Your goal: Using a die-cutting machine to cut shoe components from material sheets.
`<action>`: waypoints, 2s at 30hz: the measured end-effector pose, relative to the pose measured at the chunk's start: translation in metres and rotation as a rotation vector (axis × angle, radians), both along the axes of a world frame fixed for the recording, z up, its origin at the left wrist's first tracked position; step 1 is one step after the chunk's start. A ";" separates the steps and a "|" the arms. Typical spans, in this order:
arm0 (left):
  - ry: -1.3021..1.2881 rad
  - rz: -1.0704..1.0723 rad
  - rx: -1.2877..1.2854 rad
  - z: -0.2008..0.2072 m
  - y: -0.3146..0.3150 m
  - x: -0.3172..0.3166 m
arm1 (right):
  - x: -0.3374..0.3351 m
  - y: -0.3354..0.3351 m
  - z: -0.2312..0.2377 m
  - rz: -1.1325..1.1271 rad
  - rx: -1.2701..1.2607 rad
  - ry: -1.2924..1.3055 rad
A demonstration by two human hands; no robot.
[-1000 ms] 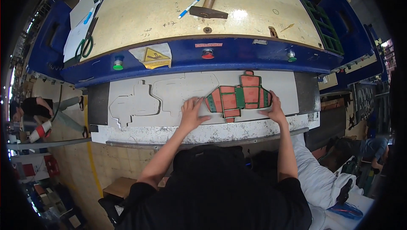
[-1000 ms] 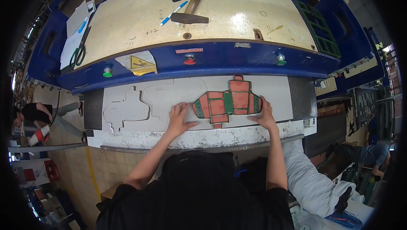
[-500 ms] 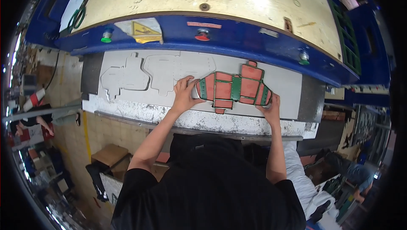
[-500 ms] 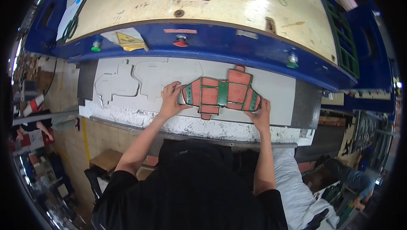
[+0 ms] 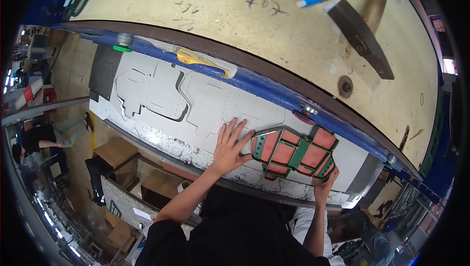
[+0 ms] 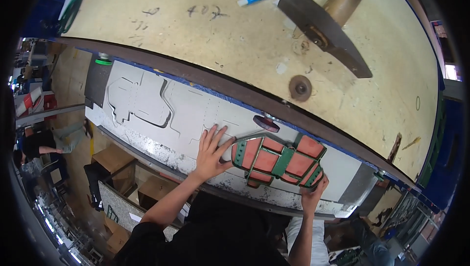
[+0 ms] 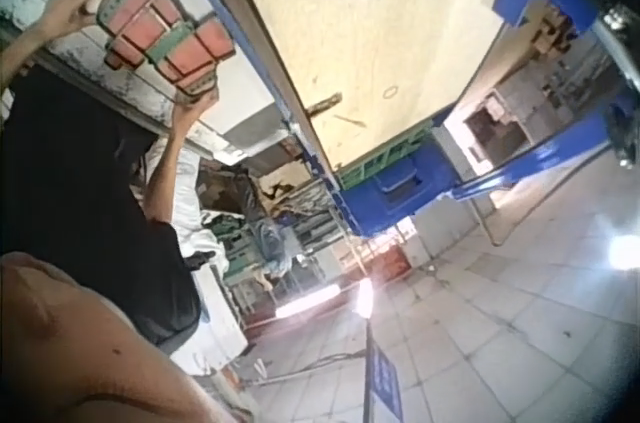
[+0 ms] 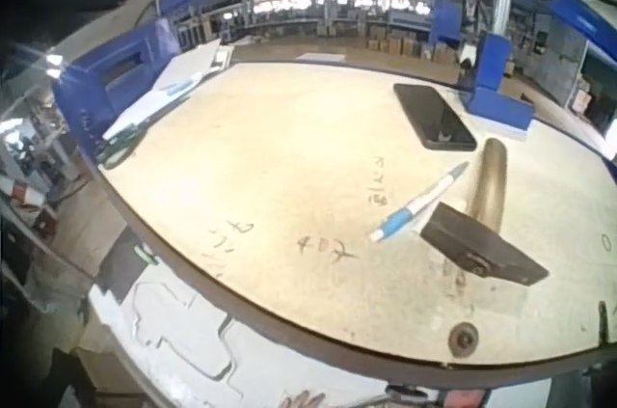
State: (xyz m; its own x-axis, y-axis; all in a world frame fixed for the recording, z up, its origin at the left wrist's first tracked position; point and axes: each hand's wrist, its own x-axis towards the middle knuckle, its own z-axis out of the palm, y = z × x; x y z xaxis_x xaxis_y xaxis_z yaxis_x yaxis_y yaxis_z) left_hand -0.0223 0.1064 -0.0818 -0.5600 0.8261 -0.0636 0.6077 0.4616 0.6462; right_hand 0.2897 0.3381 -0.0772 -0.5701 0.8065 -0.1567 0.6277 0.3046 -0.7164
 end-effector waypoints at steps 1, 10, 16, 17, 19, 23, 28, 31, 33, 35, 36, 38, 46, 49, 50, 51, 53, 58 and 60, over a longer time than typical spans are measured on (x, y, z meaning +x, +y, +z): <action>-0.001 -0.003 -0.007 0.002 0.001 -0.004 | -0.003 0.001 -0.001 0.003 -0.011 0.001; -0.005 0.000 0.007 0.002 -0.001 0.006 | -0.001 -0.004 0.009 -0.004 -0.023 -0.001; 0.062 0.025 0.058 -0.003 -0.003 0.010 | 0.013 -0.004 -0.007 0.006 0.064 -0.020; 0.091 0.039 0.084 -0.006 -0.007 0.010 | 0.009 -0.002 -0.007 0.020 0.071 -0.019; 0.152 0.052 0.123 -0.011 -0.006 0.008 | 0.006 -0.002 -0.014 0.021 0.090 0.003; 0.207 0.061 0.160 -0.015 0.006 0.010 | 0.016 0.004 -0.023 0.020 0.122 0.052; 0.221 0.072 0.169 -0.018 0.002 0.012 | 0.012 0.004 -0.022 0.057 0.199 0.066; 0.242 0.067 0.165 -0.020 0.000 0.014 | 0.017 0.001 -0.031 0.042 0.238 0.053; 0.240 0.060 0.165 -0.018 0.005 0.016 | 0.022 0.005 -0.033 0.045 0.259 0.037; 0.246 0.060 0.164 -0.017 -0.002 0.018 | 0.023 0.001 -0.030 0.056 0.260 0.056; 0.245 0.066 0.165 -0.015 -0.001 0.015 | 0.020 0.002 -0.028 0.071 0.262 0.068; 0.250 0.050 0.178 -0.013 0.000 0.014 | 0.024 0.003 -0.037 0.057 0.279 0.058; 0.148 0.087 0.104 0.001 0.002 0.014 | 0.022 -0.002 -0.022 0.042 0.113 0.040; 0.121 0.067 0.106 0.004 0.006 0.008 | 0.017 -0.004 -0.011 0.023 0.045 0.052; 0.103 0.079 0.094 0.004 0.006 0.007 | 0.016 -0.003 -0.011 0.009 0.028 0.088; 0.093 0.070 0.072 0.005 0.008 0.004 | 0.012 -0.002 -0.012 0.001 0.003 0.083; 0.079 0.062 0.046 0.001 0.009 0.002 | 0.006 0.001 -0.007 0.005 -0.026 0.048; 0.060 0.077 -0.009 0.000 0.010 0.001 | 0.007 -0.002 -0.010 -0.011 -0.006 0.040; 0.057 0.079 -0.028 -0.001 0.008 0.003 | 0.007 -0.003 -0.009 -0.009 0.000 0.024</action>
State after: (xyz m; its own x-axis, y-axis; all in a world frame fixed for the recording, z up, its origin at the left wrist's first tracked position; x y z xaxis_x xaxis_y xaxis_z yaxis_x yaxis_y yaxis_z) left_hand -0.0192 0.1145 -0.0829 -0.6269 0.7774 -0.0517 0.6042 0.5270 0.5977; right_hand 0.2969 0.3352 -0.0861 -0.5661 0.8117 -0.1436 0.6134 0.2985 -0.7312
